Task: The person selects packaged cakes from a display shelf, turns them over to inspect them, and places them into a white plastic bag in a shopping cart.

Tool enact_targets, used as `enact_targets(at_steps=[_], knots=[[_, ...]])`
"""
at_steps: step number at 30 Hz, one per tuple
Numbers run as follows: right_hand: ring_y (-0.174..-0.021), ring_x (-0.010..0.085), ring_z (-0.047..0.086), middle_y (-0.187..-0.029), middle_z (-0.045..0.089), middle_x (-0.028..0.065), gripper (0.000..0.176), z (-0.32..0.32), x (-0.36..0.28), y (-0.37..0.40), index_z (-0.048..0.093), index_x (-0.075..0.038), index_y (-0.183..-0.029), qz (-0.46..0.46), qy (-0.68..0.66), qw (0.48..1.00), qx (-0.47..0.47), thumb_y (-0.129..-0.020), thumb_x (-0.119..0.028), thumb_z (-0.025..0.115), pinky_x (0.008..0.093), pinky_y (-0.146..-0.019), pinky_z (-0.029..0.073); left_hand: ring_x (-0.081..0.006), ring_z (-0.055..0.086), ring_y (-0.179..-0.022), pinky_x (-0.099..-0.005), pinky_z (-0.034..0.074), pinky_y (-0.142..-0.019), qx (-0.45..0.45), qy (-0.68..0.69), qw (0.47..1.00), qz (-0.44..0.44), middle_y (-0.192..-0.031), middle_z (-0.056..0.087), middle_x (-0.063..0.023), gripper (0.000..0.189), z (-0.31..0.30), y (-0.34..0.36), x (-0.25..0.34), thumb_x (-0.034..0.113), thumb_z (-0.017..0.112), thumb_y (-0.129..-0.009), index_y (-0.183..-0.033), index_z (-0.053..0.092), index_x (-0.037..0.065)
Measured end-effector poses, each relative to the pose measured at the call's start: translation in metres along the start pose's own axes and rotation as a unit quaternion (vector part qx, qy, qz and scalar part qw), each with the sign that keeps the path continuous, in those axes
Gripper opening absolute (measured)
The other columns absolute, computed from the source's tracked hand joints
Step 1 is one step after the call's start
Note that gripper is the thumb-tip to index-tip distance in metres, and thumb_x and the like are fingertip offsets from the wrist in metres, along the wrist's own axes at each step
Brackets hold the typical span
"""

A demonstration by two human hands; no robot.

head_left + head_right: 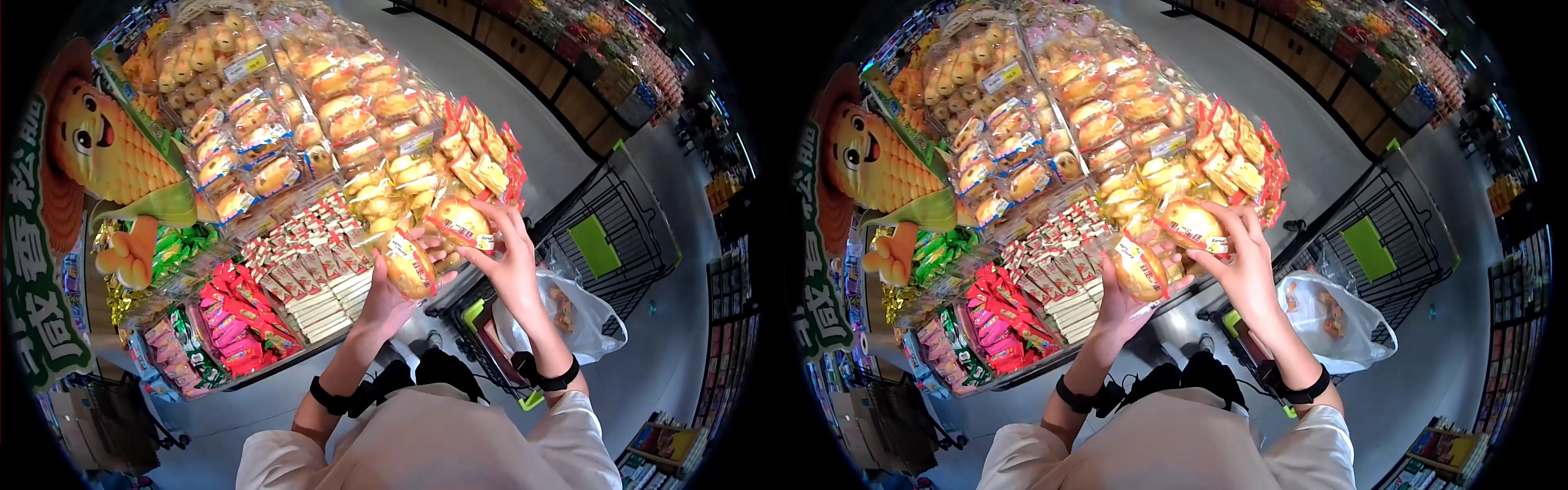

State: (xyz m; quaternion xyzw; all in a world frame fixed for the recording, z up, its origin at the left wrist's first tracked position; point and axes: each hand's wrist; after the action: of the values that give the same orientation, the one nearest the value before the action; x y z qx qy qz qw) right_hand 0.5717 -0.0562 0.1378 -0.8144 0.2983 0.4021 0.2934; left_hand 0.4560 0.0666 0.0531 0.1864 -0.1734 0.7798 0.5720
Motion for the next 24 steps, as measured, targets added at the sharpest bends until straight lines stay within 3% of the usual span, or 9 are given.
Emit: enact_targets(at_steps=[5, 9, 10, 13, 15, 17, 19, 23, 24], knots=[[-0.095, 0.0234, 0.056, -0.108, 0.052, 0.0096, 0.053, 0.018, -0.019, -0.069, 0.052, -0.007, -0.118, -0.117, 0.044, 0.992, 0.013, -0.07, -0.008, 0.076, 0.0327, -0.082, 0.048, -0.0191, 0.054, -0.104, -0.0415, 0.042, -0.096, 0.066, -0.083, 0.994, 0.023, -0.111, 0.053, -0.0077, 0.069, -0.002, 0.013, 0.048, 0.058, 0.022, -0.095, -0.139, 0.03, 0.005], [-0.097, 0.0241, 0.056, -0.113, 0.049, 0.01, 0.052, 0.042, -0.015, -0.144, 0.051, -0.007, -0.119, -0.247, 0.082, 0.965, 0.021, -0.072, -0.006, 0.073, 0.0335, -0.083, 0.048, -0.0205, 0.057, -0.091, -0.0373, 0.045, -0.086, 0.12, -0.131, 0.984, 0.034, -0.098, 0.058, -0.0109, 0.06, -0.011, 0.007, 0.066, 0.05, 0.017, -0.098, -0.128, 0.04, 0.003], [-0.099, 0.0243, 0.056, -0.114, 0.048, 0.0101, 0.052, 0.048, -0.017, -0.161, 0.05, -0.007, -0.12, -0.226, 0.077, 0.971, -0.009, -0.072, -0.004, 0.072, 0.0338, -0.085, 0.047, -0.0206, 0.058, -0.087, -0.0366, 0.047, -0.082, 0.133, -0.145, 0.98, 0.035, -0.094, 0.058, -0.0112, 0.06, -0.013, 0.004, 0.069, 0.05, 0.015, -0.098, -0.124, 0.042, 0.003], [-0.103, 0.0275, 0.055, -0.119, 0.045, 0.0116, 0.052, 0.075, -0.009, -0.213, 0.054, -0.011, -0.117, -0.259, 0.037, 0.965, -0.035, -0.07, -0.006, 0.074, 0.0358, -0.089, 0.047, -0.022, 0.059, -0.086, -0.0357, 0.047, -0.08, 0.189, -0.147, 0.97, 0.035, -0.092, 0.06, -0.0117, 0.058, -0.014, -0.006, 0.079, 0.049, 0.016, -0.098, -0.118, 0.045, 0.004], [-0.111, 0.0317, 0.047, -0.124, 0.042, 0.0135, 0.056, 0.096, 0.002, -0.244, 0.057, -0.019, -0.117, -0.339, 0.125, 0.932, 0.013, -0.066, -0.006, 0.076, 0.0402, -0.092, 0.044, -0.0221, 0.059, -0.087, -0.0349, 0.047, -0.081, 0.213, -0.152, 0.965, 0.031, -0.094, 0.06, -0.0114, 0.059, -0.003, -0.014, 0.091, 0.053, 0.019, -0.096, -0.119, 0.046, 0.005], [-0.109, 0.0308, 0.047, -0.124, 0.041, 0.0134, 0.057, 0.11, 0.002, -0.258, 0.057, -0.021, -0.118, -0.345, 0.158, 0.925, 0.027, -0.066, -0.003, 0.075, 0.0391, -0.091, 0.045, -0.0222, 0.06, -0.089, -0.0342, 0.047, -0.081, 0.243, -0.157, 0.957, 0.023, -0.096, 0.06, -0.0111, 0.061, 0.005, -0.019, 0.1, 0.057, 0.023, -0.095, -0.119, 0.046, 0.007], [-0.107, 0.0305, 0.048, -0.125, 0.041, 0.0135, 0.057, 0.118, 0.004, -0.266, 0.057, -0.021, -0.118, -0.346, 0.138, 0.928, 0.001, -0.067, -0.001, 0.073, 0.0384, -0.09, 0.045, -0.0226, 0.059, -0.093, -0.036, 0.048, -0.084, 0.246, -0.148, 0.957, 0.036, -0.099, 0.06, -0.0106, 0.062, -0.009, -0.025, 0.097, 0.06, 0.034, -0.092, -0.121, 0.046, 0.007], [-0.104, 0.0301, 0.049, -0.126, 0.04, 0.0136, 0.059, 0.124, 0.014, -0.271, 0.056, -0.022, -0.119, -0.338, 0.034, 0.934, -0.106, -0.067, 0.004, 0.07, 0.0368, -0.087, 0.047, -0.0246, 0.06, -0.094, -0.0394, 0.048, -0.085, 0.285, -0.08, 0.954, 0.044, -0.104, 0.059, -0.0115, 0.059, -0.016, -0.05, 0.094, 0.054, 0.032, -0.095, -0.125, 0.045, 0.005], [-0.103, 0.0297, 0.05, -0.126, 0.04, 0.0139, 0.055, 0.121, 0.015, -0.272, 0.054, -0.016, -0.12, -0.339, 0.051, 0.932, -0.12, -0.07, 0.001, 0.07, 0.0371, -0.086, 0.047, -0.0249, 0.06, -0.094, -0.0399, 0.048, -0.085, 0.29, -0.063, 0.954, 0.037, -0.104, 0.058, -0.0118, 0.059, -0.011, -0.056, 0.096, 0.053, 0.031, -0.096, -0.125, 0.045, 0.004]])
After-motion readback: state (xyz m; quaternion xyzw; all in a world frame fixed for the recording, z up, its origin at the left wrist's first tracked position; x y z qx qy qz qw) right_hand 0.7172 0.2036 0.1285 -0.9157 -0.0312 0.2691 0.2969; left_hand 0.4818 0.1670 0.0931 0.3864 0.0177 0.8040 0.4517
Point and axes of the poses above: each hand's wrist, its own y-axis away from the middle knuckle, its own z-axis out of the palm, x = y × z
